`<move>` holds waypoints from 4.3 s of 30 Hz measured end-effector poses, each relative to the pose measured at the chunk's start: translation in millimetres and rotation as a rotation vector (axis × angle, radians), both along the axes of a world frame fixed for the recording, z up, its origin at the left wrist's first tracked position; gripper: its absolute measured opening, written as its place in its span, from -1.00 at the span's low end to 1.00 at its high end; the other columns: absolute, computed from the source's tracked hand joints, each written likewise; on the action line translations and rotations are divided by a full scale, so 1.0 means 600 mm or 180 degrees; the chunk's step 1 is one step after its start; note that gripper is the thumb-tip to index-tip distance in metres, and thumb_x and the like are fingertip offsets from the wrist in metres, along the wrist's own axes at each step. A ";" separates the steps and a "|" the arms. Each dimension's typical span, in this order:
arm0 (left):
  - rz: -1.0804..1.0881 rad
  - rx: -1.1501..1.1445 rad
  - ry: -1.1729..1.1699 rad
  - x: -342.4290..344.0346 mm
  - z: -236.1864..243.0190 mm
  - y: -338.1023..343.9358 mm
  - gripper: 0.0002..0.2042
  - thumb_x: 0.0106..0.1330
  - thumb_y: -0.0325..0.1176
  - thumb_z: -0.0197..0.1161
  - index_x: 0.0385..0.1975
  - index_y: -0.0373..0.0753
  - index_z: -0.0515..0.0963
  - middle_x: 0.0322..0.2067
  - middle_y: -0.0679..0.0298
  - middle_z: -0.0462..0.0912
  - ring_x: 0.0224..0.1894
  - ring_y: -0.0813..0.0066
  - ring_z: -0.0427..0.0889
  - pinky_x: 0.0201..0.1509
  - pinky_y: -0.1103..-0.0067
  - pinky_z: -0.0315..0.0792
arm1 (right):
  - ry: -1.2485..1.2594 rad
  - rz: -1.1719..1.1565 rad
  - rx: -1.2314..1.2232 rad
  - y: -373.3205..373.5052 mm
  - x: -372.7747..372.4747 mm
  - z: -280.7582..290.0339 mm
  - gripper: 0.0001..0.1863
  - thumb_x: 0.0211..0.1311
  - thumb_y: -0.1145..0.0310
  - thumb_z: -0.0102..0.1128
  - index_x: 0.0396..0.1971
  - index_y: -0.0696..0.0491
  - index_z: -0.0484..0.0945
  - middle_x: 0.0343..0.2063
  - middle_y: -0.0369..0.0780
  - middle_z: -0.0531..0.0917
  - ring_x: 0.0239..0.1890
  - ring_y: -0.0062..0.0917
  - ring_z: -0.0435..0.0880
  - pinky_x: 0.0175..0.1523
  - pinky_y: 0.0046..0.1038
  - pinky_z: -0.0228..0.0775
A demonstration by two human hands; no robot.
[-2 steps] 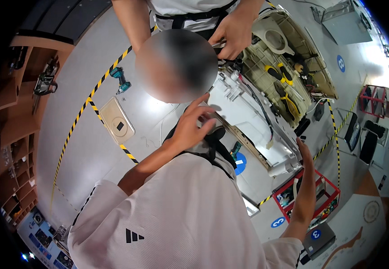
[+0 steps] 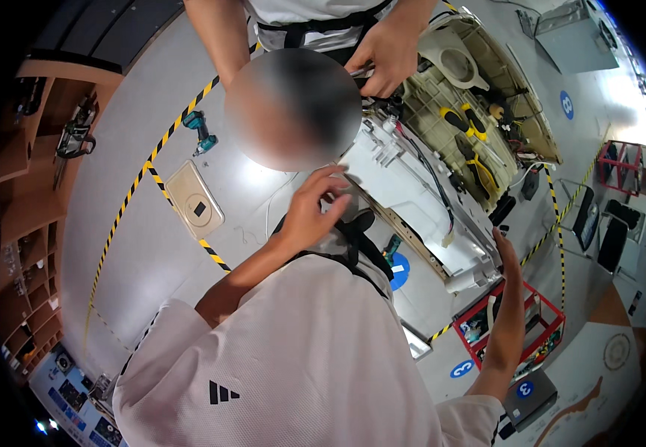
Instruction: The person works on the internal components of a disassembled washing machine, using a screwdriver and pliers to manipulate wires and plastic housings while another person assists by holding the assembly.
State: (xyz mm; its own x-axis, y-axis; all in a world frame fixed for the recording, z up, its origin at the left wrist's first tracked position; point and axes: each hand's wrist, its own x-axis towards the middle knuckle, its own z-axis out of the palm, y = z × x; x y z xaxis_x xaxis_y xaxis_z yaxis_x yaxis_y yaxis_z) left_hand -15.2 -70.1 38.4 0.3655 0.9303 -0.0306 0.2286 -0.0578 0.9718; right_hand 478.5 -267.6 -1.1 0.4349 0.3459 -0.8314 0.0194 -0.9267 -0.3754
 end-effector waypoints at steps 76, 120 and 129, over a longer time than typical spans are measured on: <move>0.0035 0.0238 0.1442 0.003 -0.038 0.088 -0.84 0.25 -0.42 0.37 -0.29 -0.39 0.69 -0.46 0.07 0.72 -0.42 0.38 0.73 -0.28 0.51 0.53 | 0.0976 -0.1030 0.2375 0.144 -0.224 0.193 -0.29 0.42 -0.26 -0.19 0.04 0.15 0.46 -0.42 -0.35 0.50 -0.54 -0.79 0.39 -0.49 -0.71 0.17; -0.0490 -0.2736 -0.0663 -0.167 -0.011 -0.046 -0.51 0.53 -0.20 0.05 0.37 -0.26 0.23 -0.60 0.42 0.30 -0.69 0.71 0.25 -0.68 0.69 0.19 | -0.0527 0.0207 0.2079 0.151 -0.738 0.070 -0.61 0.39 0.11 0.15 -0.09 0.16 0.46 -0.70 -0.24 0.54 -0.63 -0.55 0.51 -0.48 -0.44 0.30; -0.0715 -0.2952 -0.0669 -0.168 -0.025 0.009 -0.57 0.54 -0.21 0.03 0.30 -0.24 0.29 -0.61 0.47 0.25 -0.70 0.77 0.16 -0.70 0.72 0.09 | -0.0639 -0.0253 0.1929 0.180 -0.769 0.062 -0.63 0.41 0.12 0.13 -0.09 0.14 0.44 -0.72 -0.27 0.52 -0.69 -0.62 0.51 -0.57 -0.48 0.29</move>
